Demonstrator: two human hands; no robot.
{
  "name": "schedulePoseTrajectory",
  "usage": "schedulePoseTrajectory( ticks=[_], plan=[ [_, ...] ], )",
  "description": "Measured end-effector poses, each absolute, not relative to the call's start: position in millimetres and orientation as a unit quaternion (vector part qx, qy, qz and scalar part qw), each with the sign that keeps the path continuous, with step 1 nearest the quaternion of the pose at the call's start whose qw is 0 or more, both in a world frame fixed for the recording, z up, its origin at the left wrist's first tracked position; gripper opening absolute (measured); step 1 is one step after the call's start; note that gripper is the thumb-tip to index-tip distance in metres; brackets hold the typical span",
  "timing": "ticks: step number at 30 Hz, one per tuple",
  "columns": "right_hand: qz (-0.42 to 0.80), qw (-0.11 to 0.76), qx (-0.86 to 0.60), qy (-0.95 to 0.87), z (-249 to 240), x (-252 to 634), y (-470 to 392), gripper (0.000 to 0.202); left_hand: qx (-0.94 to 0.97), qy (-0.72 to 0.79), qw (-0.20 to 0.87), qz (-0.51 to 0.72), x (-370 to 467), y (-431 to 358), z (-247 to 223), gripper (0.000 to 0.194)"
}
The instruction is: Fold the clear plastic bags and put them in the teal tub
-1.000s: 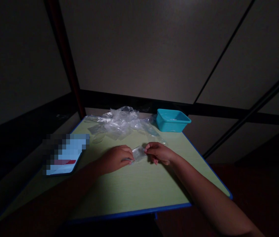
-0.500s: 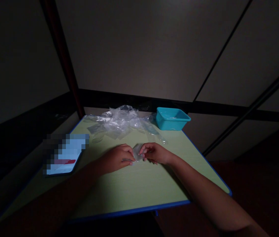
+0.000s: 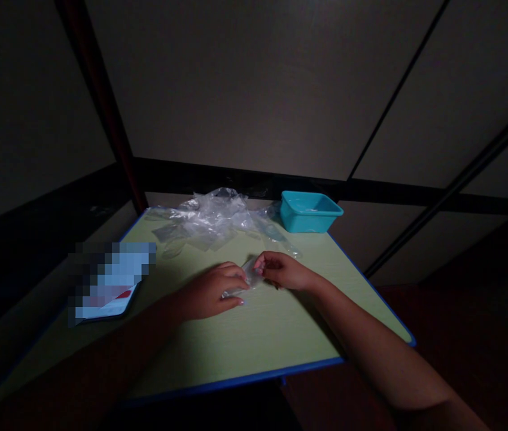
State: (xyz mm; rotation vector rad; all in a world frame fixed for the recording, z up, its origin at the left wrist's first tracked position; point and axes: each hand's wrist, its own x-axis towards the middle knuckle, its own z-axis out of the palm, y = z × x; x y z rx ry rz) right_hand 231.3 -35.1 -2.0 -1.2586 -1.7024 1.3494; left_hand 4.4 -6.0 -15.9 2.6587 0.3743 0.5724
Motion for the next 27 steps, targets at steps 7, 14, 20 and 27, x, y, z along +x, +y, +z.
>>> schedulePoseTrajectory(
  ticks=[7,14,20,27],
  plan=[
    [0.328,0.334,-0.455,-0.757,-2.6,223.9,-42.1,0.029,0.947,0.151,0.198,0.204,2.9,-5.2,-15.5,0.028],
    [0.311,0.168,-0.445,-0.823,0.6,226.4,-52.0,0.062,0.949,0.139,0.195,0.205,2.9,-5.5,-15.7,0.024],
    [0.324,0.083,-0.463,-0.821,1.2,226.1,-53.0,0.063,0.948,0.142,0.193,0.208,0.8,-5.4,-15.5,0.028],
    [0.314,0.080,-0.472,-0.820,2.2,228.0,-51.1,0.063,0.950,0.153,0.187,0.197,0.2,-8.6,-14.3,0.027]
  ],
)
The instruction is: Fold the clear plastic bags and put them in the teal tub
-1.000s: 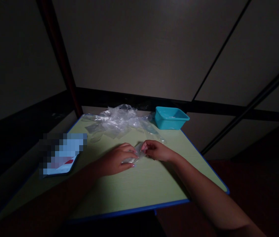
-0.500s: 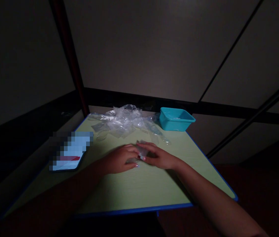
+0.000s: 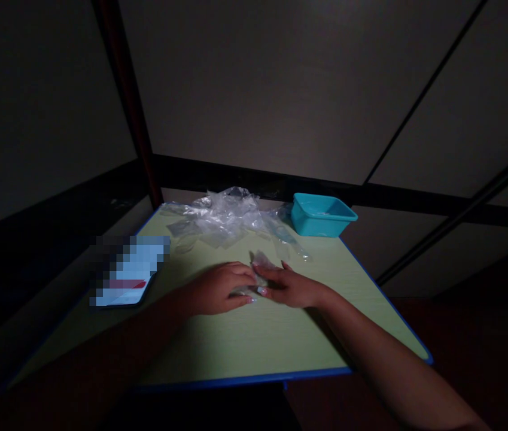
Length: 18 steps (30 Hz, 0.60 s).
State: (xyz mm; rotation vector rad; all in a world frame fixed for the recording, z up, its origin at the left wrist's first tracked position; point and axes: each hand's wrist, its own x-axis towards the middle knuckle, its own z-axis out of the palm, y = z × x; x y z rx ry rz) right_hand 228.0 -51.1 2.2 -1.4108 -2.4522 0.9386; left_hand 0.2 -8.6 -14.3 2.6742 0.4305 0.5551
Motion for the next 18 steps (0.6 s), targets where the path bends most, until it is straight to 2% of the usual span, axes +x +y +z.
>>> schedulePoseTrajectory(
  ticks=[9,18],
  plan=[
    [0.296,0.044,-0.478,-0.826,8.5,223.5,-53.3,0.072,0.954,0.140,0.177,0.198,1.2,-6.0,-17.7,0.033],
    [0.294,0.081,-0.440,-0.845,3.2,222.5,-53.9,0.082,0.959,0.137,0.167,0.186,3.9,-6.4,-16.9,0.034]
  ],
)
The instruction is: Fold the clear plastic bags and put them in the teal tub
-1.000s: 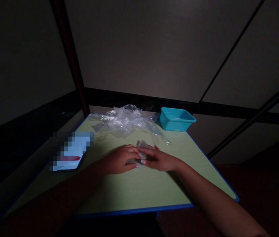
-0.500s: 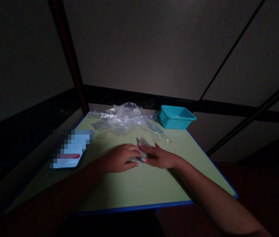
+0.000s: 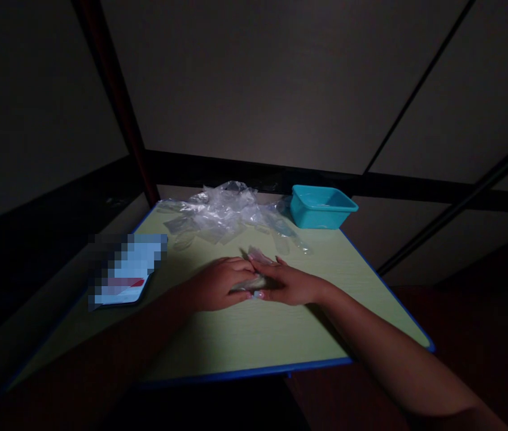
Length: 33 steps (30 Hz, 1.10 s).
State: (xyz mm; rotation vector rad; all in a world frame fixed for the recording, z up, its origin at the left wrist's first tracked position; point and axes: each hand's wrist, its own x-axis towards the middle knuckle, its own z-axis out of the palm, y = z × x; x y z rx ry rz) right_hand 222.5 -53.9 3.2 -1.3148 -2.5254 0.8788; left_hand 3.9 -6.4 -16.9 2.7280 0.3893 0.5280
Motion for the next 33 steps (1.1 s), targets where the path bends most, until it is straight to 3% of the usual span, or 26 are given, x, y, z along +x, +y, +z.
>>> schedulePoseTrajectory(
  ticks=[11,22,27,33],
  plan=[
    [0.250,0.097,-0.451,-0.851,-1.0,226.0,-49.7,0.066,0.950,0.147,0.179,0.211,1.1,-8.2,-11.4,0.023],
    [0.255,0.100,-0.423,-0.864,1.5,223.0,-53.2,0.073,0.946,0.154,0.156,0.239,-0.1,-6.1,-5.7,0.014],
    [0.232,0.097,-0.426,-0.869,1.7,223.9,-52.3,0.073,0.951,0.189,0.132,0.205,-7.3,-3.4,0.3,0.022],
    [0.224,0.104,-0.410,-0.878,2.1,222.4,-54.2,0.070,0.950,0.185,0.154,0.200,-9.0,3.6,-6.8,0.012]
  ],
)
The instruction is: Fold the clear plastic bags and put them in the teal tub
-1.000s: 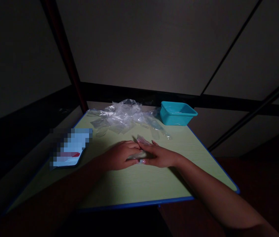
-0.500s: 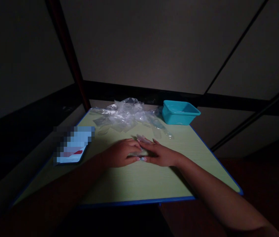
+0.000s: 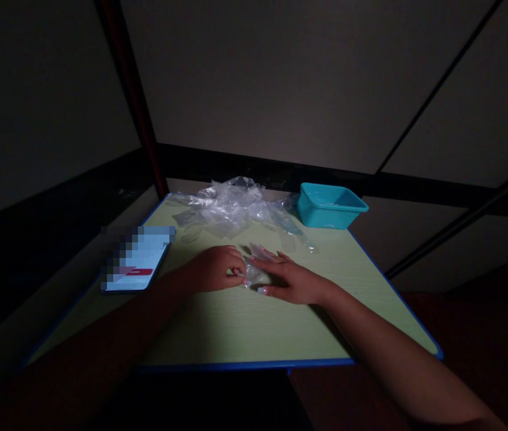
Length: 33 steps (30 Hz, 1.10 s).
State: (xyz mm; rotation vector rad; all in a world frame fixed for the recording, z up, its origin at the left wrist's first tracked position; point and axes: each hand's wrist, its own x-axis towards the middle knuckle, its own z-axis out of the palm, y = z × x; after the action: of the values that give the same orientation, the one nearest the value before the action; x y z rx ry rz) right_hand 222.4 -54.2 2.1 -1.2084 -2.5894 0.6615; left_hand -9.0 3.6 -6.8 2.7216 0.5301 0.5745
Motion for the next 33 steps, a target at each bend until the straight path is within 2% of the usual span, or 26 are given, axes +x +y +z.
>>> schedulePoseTrajectory(
  ticks=[6,11,19,24,33],
  plan=[
    [0.224,0.129,-0.376,-0.890,1.8,222.8,-54.6,0.069,0.945,0.182,0.186,0.196,-10.3,8.9,-5.0,0.013],
    [0.216,0.133,-0.371,-0.893,-0.9,222.2,-53.6,0.069,0.923,0.247,0.223,0.194,-12.3,7.4,-0.8,0.010],
    [0.229,0.085,-0.371,-0.896,-3.9,220.0,-52.3,0.074,0.829,0.344,0.382,0.220,-11.2,7.7,-3.5,0.011],
    [0.227,0.071,-0.378,-0.895,-1.2,217.8,-53.4,0.069,0.801,0.382,0.403,0.224,-9.6,8.1,-4.9,0.016],
    [0.202,0.078,-0.381,-0.899,-4.7,218.7,-52.2,0.075,0.811,0.371,0.403,0.204,-10.6,12.8,-8.2,0.020]
  ],
)
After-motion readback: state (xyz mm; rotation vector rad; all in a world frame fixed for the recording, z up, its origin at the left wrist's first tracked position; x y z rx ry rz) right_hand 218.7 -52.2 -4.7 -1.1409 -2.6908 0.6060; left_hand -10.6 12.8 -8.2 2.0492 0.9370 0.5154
